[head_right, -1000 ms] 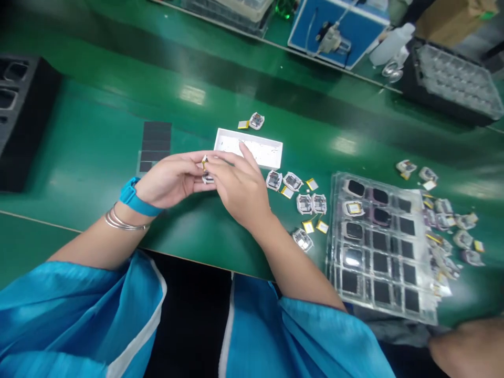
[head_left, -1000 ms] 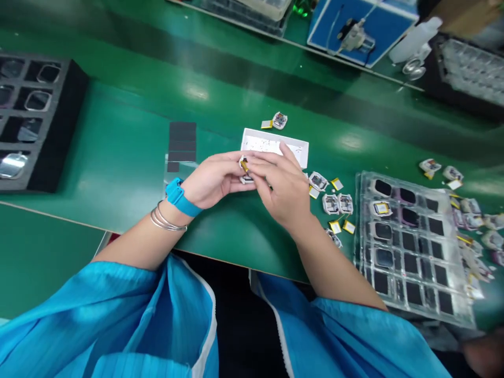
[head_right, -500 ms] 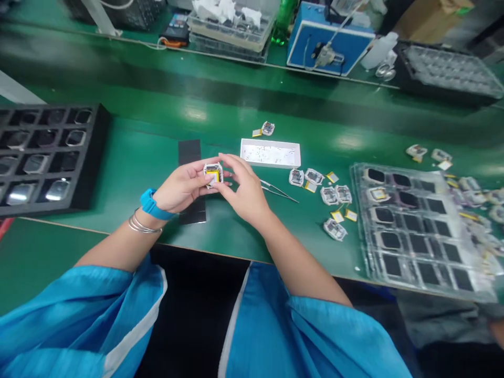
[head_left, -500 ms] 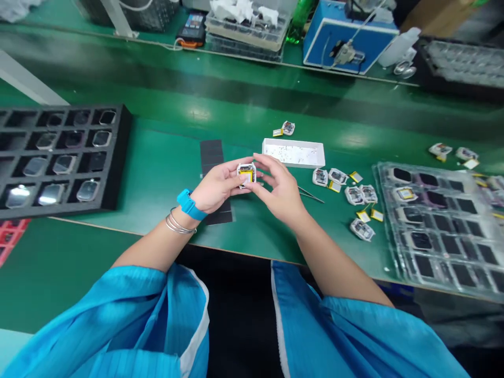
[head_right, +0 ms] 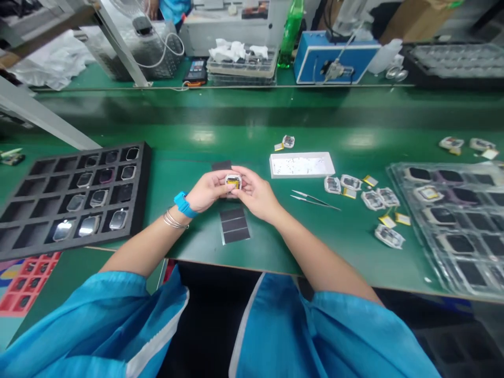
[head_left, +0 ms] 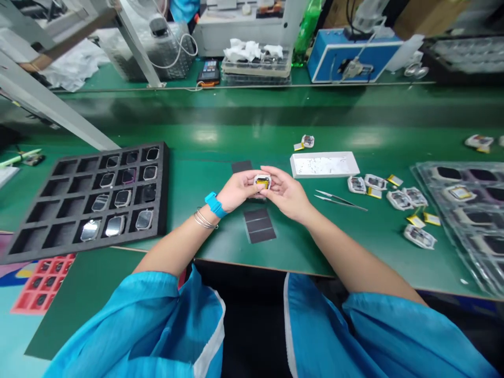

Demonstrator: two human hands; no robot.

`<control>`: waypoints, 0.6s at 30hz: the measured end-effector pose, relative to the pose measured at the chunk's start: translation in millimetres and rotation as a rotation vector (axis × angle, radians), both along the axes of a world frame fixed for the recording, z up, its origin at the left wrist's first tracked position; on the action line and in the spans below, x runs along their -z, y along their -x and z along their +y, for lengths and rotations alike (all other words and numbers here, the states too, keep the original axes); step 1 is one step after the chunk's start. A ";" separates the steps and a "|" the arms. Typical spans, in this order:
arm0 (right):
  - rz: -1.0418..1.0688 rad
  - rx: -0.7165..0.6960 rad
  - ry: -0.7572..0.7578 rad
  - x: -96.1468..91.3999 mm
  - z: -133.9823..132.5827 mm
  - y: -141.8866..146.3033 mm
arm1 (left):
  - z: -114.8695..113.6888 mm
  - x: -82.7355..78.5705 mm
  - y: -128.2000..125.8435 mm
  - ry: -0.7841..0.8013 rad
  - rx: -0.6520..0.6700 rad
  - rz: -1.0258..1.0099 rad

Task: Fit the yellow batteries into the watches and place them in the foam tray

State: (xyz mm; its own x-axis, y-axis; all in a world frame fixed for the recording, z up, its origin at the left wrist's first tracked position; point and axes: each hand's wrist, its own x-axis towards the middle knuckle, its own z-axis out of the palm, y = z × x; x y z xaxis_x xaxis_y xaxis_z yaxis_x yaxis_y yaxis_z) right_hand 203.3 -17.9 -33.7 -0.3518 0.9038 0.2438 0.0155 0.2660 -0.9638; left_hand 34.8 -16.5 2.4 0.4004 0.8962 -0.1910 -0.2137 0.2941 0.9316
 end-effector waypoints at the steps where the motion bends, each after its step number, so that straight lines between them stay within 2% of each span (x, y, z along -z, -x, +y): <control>1: -0.018 -0.020 0.018 0.4 4.2 -2.4 | 5.1 2.1 2.4 0.030 0.026 -0.007; 3: -0.122 -0.072 0.041 -6.1 16.9 -14.1 | 12.6 5.2 10.5 0.109 0.082 -0.047; 5: -0.315 -0.047 0.007 -23.1 41.3 -34.5 | 17.9 7.4 22.2 0.198 0.119 -0.111; 6: -0.438 0.026 -0.036 -33.7 59.0 -46.5 | 20.4 8.4 28.6 0.230 0.120 -0.137; 8: -0.711 0.305 -0.100 -52.7 103.1 -68.5 | 25.5 11.4 40.4 0.229 0.099 -0.126; 10: -1.025 0.564 -0.019 -61.5 149.5 -81.6 | 30.7 15.9 48.6 0.082 0.047 0.019; 11: -1.165 0.613 0.072 -61.2 169.3 -83.5 | 33.0 18.5 50.9 -0.052 0.011 0.151; 13: -1.351 0.581 0.251 -54.6 197.0 -78.9 | 36.5 23.6 52.5 -0.384 -0.082 0.486; 15: -1.420 0.480 0.333 -46.3 207.5 -67.4 | 37.8 27.0 51.4 -0.659 -0.169 0.799; 18: -1.406 0.385 0.262 -42.1 201.4 -49.1 | 35.0 25.5 48.8 -0.809 -0.311 1.044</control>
State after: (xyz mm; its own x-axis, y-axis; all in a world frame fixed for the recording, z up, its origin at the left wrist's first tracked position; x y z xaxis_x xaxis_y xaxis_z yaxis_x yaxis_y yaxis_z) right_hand 252.5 183.5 8.3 0.1105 0.9574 -0.2668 0.9823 -0.1461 -0.1175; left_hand -14.0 18.4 -23.0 0.1560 0.9274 0.3398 0.7361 -0.3386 0.5861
